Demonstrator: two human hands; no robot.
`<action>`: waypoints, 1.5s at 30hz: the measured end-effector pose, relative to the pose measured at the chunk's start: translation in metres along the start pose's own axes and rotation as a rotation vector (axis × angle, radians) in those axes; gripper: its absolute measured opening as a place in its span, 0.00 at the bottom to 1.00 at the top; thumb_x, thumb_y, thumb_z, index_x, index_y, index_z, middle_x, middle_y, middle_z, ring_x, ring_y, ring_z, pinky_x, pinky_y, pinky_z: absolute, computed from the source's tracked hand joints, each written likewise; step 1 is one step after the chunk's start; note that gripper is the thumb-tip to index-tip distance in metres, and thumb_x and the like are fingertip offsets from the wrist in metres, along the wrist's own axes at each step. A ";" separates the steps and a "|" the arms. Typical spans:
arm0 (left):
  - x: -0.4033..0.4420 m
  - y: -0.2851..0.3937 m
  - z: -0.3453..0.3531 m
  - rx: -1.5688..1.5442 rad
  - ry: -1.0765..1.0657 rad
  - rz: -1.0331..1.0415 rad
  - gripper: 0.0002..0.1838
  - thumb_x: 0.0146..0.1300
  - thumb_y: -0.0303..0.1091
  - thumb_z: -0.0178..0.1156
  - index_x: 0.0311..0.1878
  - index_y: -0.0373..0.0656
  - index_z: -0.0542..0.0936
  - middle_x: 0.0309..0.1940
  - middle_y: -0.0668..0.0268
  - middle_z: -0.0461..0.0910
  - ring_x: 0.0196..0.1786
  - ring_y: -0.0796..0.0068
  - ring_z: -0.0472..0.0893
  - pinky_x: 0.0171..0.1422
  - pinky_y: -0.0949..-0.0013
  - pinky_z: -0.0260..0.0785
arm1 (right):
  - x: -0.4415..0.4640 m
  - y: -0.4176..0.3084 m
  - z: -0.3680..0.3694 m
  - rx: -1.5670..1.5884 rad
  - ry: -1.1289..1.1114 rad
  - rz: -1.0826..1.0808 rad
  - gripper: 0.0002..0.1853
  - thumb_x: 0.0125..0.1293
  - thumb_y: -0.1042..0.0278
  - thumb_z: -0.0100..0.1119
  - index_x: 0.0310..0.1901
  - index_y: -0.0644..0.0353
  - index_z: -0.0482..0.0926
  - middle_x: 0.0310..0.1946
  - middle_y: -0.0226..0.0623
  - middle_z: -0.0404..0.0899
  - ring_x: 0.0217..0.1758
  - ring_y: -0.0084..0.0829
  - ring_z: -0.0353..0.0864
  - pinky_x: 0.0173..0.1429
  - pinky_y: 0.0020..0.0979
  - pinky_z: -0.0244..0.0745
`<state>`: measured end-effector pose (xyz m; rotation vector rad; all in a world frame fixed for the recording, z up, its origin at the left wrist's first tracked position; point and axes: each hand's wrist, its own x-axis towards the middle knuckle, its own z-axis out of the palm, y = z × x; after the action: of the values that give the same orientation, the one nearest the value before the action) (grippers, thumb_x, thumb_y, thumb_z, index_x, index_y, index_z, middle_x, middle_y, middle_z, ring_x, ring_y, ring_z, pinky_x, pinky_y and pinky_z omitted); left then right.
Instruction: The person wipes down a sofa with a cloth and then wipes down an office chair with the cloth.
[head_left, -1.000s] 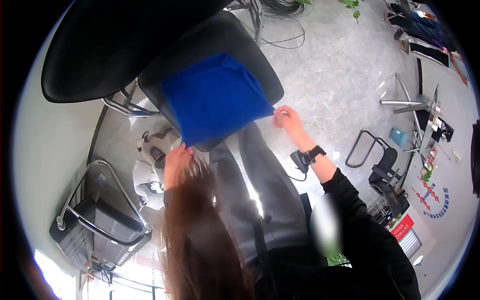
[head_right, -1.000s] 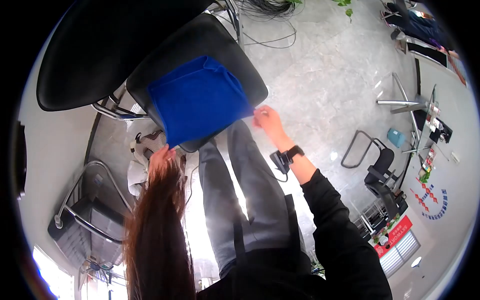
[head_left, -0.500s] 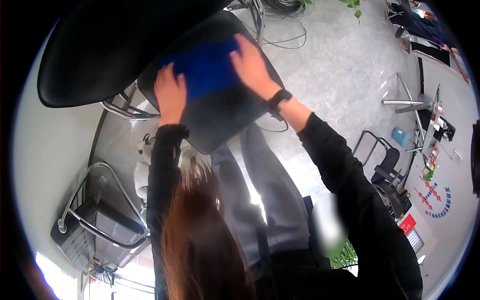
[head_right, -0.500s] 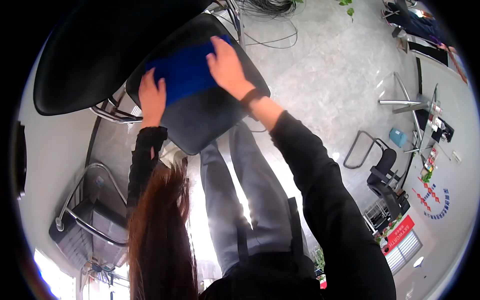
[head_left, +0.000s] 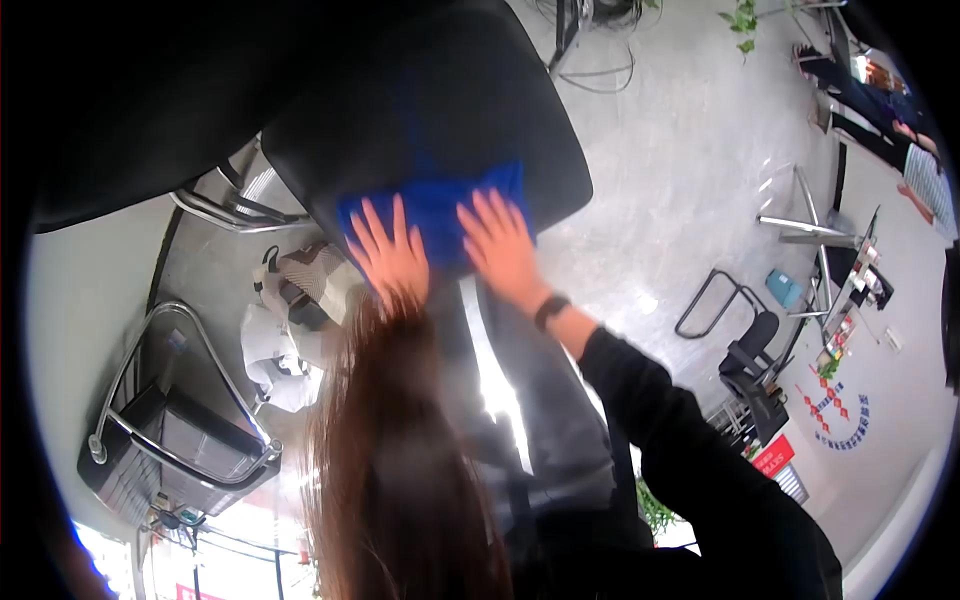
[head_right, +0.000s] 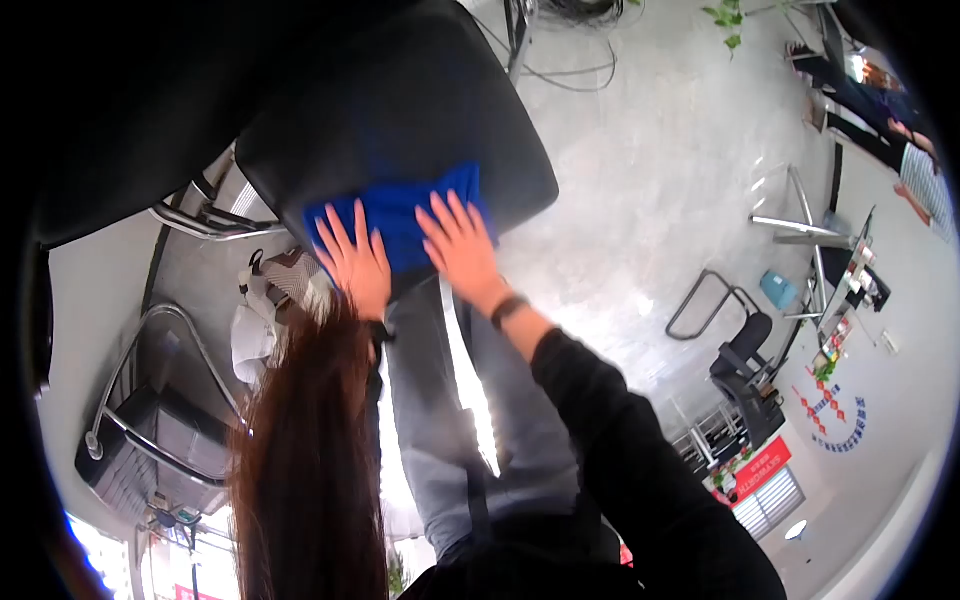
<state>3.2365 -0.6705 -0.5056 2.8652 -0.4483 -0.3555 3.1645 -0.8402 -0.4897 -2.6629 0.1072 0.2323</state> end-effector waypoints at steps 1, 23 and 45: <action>-0.027 0.000 0.003 -0.040 -0.073 -0.084 0.28 0.75 0.44 0.46 0.77 0.54 0.63 0.79 0.47 0.48 0.79 0.38 0.52 0.78 0.36 0.45 | -0.021 -0.004 0.006 -0.005 -0.074 -0.006 0.28 0.72 0.59 0.54 0.72 0.48 0.67 0.75 0.42 0.61 0.79 0.46 0.56 0.77 0.50 0.53; 0.023 -0.039 0.003 -0.414 0.296 -0.549 0.30 0.75 0.33 0.49 0.75 0.32 0.57 0.73 0.36 0.56 0.72 0.35 0.62 0.75 0.48 0.57 | 0.230 -0.116 0.054 -0.121 -0.028 -0.527 0.23 0.72 0.60 0.53 0.67 0.46 0.72 0.74 0.35 0.65 0.78 0.42 0.58 0.78 0.48 0.54; -0.190 -0.073 -0.153 -0.692 -0.008 -0.385 0.19 0.59 0.35 0.61 0.55 0.50 0.81 0.43 0.49 0.84 0.50 0.47 0.82 0.55 0.50 0.74 | -0.019 -0.183 -0.137 -0.082 -0.539 -0.413 0.20 0.60 0.71 0.55 0.55 0.56 0.80 0.54 0.44 0.80 0.60 0.46 0.76 0.62 0.47 0.73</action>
<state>3.1221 -0.5144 -0.3401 2.2462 0.2075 -0.4722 3.1870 -0.7386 -0.2849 -2.5274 -0.6244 0.8091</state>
